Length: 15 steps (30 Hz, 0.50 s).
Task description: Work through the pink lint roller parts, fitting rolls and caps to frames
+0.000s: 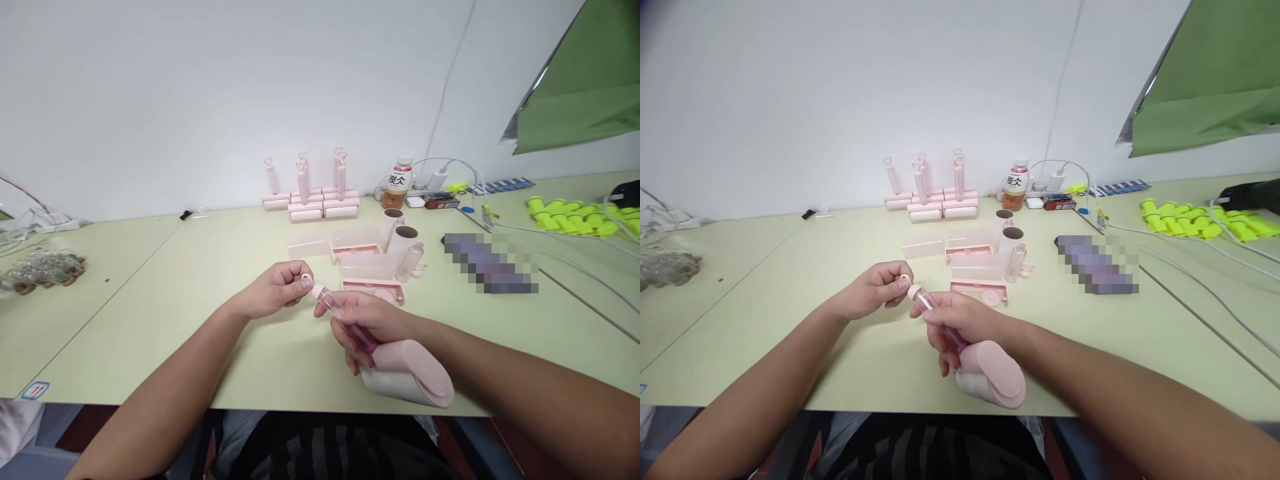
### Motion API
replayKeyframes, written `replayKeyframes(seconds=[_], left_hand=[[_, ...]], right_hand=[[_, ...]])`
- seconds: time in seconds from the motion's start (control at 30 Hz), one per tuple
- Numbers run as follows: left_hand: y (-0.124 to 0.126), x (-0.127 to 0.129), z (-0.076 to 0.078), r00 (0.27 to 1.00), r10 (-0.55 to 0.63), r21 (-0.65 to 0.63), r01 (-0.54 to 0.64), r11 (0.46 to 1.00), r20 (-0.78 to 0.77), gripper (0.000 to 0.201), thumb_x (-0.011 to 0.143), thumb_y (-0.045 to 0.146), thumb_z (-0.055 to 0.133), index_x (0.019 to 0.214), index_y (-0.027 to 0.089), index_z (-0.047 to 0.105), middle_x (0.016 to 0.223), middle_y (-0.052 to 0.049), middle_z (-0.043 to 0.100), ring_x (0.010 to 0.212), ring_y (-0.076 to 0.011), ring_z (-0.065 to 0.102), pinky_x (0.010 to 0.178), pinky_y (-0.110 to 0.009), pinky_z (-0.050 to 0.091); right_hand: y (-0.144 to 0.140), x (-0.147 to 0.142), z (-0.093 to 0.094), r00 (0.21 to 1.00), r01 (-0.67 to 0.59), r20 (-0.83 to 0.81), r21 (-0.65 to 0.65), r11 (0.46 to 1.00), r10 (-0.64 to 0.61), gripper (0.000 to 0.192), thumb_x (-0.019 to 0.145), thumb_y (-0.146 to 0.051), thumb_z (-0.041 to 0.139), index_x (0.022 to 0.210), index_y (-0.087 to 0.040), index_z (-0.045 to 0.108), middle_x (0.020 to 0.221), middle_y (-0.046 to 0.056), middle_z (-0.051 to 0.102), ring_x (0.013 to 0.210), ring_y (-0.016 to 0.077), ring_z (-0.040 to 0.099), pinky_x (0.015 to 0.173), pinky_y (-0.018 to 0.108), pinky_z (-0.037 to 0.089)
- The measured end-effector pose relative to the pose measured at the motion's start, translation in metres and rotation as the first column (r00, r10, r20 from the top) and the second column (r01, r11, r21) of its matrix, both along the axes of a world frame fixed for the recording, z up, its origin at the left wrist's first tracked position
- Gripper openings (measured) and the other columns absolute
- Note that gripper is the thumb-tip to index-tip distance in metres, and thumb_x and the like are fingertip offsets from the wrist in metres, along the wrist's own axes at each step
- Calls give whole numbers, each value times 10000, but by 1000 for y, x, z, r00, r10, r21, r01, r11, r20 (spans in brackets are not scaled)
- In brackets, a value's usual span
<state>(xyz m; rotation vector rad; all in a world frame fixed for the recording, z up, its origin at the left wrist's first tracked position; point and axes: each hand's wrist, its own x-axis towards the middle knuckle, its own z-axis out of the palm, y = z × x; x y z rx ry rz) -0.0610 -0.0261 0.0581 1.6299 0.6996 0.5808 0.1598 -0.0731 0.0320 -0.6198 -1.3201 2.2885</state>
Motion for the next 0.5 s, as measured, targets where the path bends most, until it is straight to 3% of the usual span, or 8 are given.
replayKeyframes(seconds=[0.3,0.5], left_hand=[[-6,-1,4,962,-243,52,251,967,-126,409,960,494,476,708,174,460,618,45,382,552,-84,301,521,-243,263],[-10,1,4,965,-219,109,235,966,-144,420,956,509,469,697,180,435,616,46,359,559,-89,295,516,-241,259]], right_hand=[[-9,1,11,990,-84,113,-38,996,88,288,929,-492,526,959,-211,468,452,-108,521,282,76,419,428,282,544],[-15,0,16,990,-91,110,-18,996,92,312,903,-501,554,904,-215,431,442,-110,525,282,78,423,428,285,547]])
